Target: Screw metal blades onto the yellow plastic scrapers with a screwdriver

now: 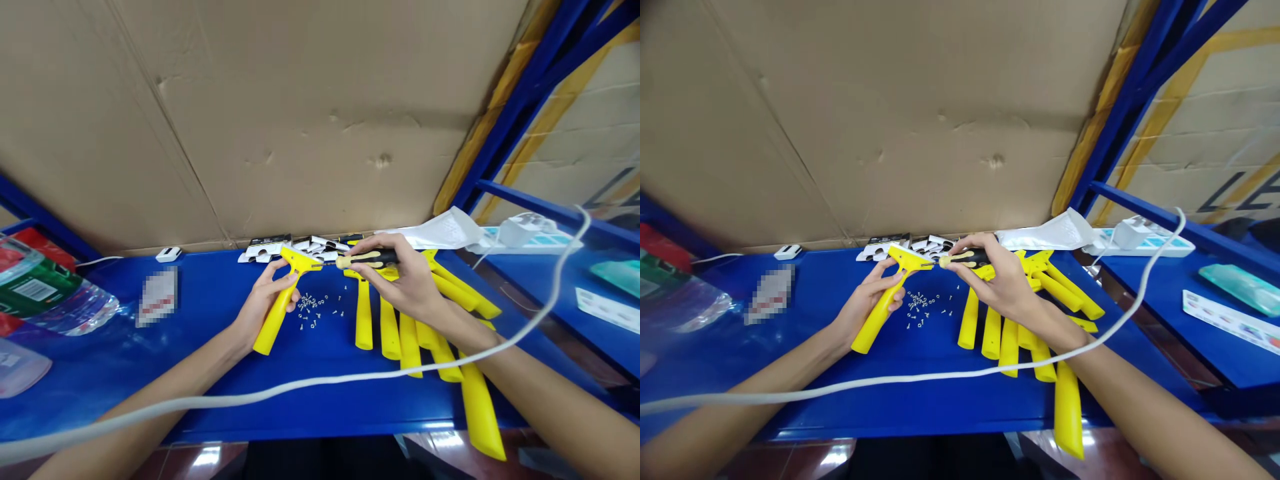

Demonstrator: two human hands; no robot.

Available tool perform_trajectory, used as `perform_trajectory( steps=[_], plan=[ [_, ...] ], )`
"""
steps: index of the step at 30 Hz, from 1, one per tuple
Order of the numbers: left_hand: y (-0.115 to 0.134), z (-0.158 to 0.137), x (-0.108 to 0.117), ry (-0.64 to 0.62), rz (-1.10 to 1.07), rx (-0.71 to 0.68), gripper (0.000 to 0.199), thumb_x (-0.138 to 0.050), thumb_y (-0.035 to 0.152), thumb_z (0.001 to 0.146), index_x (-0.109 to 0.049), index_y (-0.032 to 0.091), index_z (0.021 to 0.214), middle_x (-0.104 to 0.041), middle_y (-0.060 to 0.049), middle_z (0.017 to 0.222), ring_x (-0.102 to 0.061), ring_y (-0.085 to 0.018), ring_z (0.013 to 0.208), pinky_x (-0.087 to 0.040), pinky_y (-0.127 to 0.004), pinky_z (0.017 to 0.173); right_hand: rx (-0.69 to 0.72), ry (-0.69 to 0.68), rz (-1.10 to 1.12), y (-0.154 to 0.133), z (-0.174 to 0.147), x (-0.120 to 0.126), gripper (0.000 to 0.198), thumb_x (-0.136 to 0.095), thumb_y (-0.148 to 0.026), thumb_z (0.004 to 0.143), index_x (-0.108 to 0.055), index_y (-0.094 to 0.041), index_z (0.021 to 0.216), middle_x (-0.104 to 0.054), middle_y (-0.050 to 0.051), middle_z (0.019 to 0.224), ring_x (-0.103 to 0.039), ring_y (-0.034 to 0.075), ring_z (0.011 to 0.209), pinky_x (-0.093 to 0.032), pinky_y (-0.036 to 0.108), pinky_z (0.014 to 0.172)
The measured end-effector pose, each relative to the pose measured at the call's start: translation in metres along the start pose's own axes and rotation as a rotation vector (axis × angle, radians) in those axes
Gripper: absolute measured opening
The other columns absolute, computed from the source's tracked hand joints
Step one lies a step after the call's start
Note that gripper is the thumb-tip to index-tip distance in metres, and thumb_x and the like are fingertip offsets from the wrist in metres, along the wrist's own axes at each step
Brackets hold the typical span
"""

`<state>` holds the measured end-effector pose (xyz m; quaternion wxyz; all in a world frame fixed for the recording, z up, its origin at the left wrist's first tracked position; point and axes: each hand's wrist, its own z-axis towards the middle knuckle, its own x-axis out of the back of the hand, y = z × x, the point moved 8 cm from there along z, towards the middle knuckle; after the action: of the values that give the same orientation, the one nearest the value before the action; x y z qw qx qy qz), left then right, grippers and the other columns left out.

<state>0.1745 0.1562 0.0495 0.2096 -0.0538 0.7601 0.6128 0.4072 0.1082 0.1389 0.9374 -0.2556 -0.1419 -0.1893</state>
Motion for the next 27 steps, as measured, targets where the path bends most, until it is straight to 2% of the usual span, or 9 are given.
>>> perform_trajectory(
  steps=[2, 5, 7, 13, 18, 20, 24, 25, 27],
  plan=[
    [0.001, 0.000, 0.000, 0.010, -0.001, -0.001, 0.059, -0.090, 0.020, 0.077, -0.057, 0.023, 0.126, -0.072, -0.005, 0.106, -0.064, -0.009, 0.057, -0.046, -0.019, 0.044, -0.007, -0.050, -0.004, 0.000, 0.001, -0.002, 0.031, -0.075, -0.030, 0.100, -0.059, -0.027, 0.127, -0.075, 0.009, 0.117, -0.074, 0.028, 0.111, -0.063, 0.052, 0.101],
    [0.002, 0.001, 0.001, 0.016, -0.014, -0.008, 0.059, -0.089, 0.018, 0.077, -0.057, 0.023, 0.126, -0.072, -0.007, 0.111, -0.064, -0.009, 0.058, -0.046, -0.018, 0.045, -0.030, -0.141, 0.095, 0.002, 0.001, -0.008, 0.046, -0.069, -0.026, 0.103, -0.049, -0.027, 0.145, -0.067, 0.014, 0.141, -0.067, 0.030, 0.132, -0.057, 0.056, 0.114],
    [0.003, 0.002, 0.002, 0.015, -0.021, -0.013, 0.058, -0.088, 0.016, 0.077, -0.057, 0.023, 0.126, -0.072, -0.007, 0.111, -0.063, -0.009, 0.058, -0.047, -0.018, 0.045, -0.031, -0.156, 0.126, 0.002, 0.000, -0.011, 0.050, -0.068, -0.025, 0.103, -0.046, -0.028, 0.148, -0.064, 0.014, 0.147, -0.066, 0.030, 0.136, -0.057, 0.055, 0.115],
    [0.003, 0.000, -0.001, -0.003, -0.010, -0.008, 0.060, -0.087, 0.017, 0.078, -0.056, 0.023, 0.129, -0.071, -0.007, 0.111, -0.063, -0.009, 0.059, -0.047, -0.018, 0.046, 0.014, -0.059, 0.000, 0.001, 0.002, -0.003, 0.036, -0.073, -0.028, 0.102, -0.055, -0.028, 0.134, -0.074, 0.009, 0.121, -0.074, 0.027, 0.114, -0.063, 0.052, 0.102],
    [0.001, -0.002, -0.002, -0.001, -0.016, 0.017, 0.064, -0.088, 0.018, 0.078, -0.055, 0.024, 0.132, -0.069, -0.004, 0.104, -0.061, -0.009, 0.059, -0.046, -0.018, 0.046, -0.069, -0.107, 0.221, 0.008, 0.000, -0.007, 0.051, -0.071, -0.024, 0.102, -0.047, -0.027, 0.146, -0.064, 0.014, 0.149, -0.067, 0.029, 0.136, -0.059, 0.052, 0.114],
    [0.001, -0.003, -0.001, 0.005, -0.034, 0.023, 0.067, -0.089, 0.018, 0.077, -0.055, 0.024, 0.134, -0.068, -0.004, 0.102, -0.061, -0.009, 0.060, -0.046, -0.018, 0.047, -0.066, -0.079, 0.227, 0.009, -0.002, -0.006, 0.049, -0.072, -0.023, 0.102, -0.048, -0.028, 0.145, -0.067, 0.012, 0.144, -0.071, 0.028, 0.130, -0.062, 0.050, 0.109],
    [0.003, -0.005, -0.003, 0.001, -0.025, 0.030, 0.068, -0.090, 0.021, 0.077, -0.055, 0.024, 0.135, -0.068, -0.002, 0.095, -0.060, -0.009, 0.058, -0.044, -0.018, 0.046, -0.025, 0.041, 0.033, 0.007, -0.002, 0.004, 0.038, -0.079, -0.025, 0.097, -0.059, -0.028, 0.130, -0.075, 0.007, 0.115, -0.076, 0.026, 0.108, -0.065, 0.049, 0.100],
    [0.004, -0.006, -0.004, -0.002, -0.018, 0.033, 0.068, -0.091, 0.022, 0.077, -0.055, 0.024, 0.135, -0.068, -0.002, 0.093, -0.060, -0.009, 0.057, -0.043, -0.018, 0.046, -0.036, 0.047, 0.029, 0.007, -0.002, 0.005, 0.037, -0.078, -0.025, 0.097, -0.060, -0.027, 0.129, -0.074, 0.007, 0.116, -0.076, 0.026, 0.109, -0.065, 0.049, 0.100],
    [0.004, -0.007, -0.005, -0.005, -0.013, 0.043, 0.068, -0.092, 0.024, 0.076, -0.054, 0.024, 0.132, -0.068, -0.001, 0.090, -0.059, -0.009, 0.055, -0.042, -0.018, 0.046, -0.073, 0.023, 0.111, 0.009, -0.001, 0.003, 0.041, -0.075, -0.025, 0.099, -0.057, -0.027, 0.136, -0.070, 0.010, 0.132, -0.074, 0.028, 0.121, -0.063, 0.051, 0.106]
  ],
)
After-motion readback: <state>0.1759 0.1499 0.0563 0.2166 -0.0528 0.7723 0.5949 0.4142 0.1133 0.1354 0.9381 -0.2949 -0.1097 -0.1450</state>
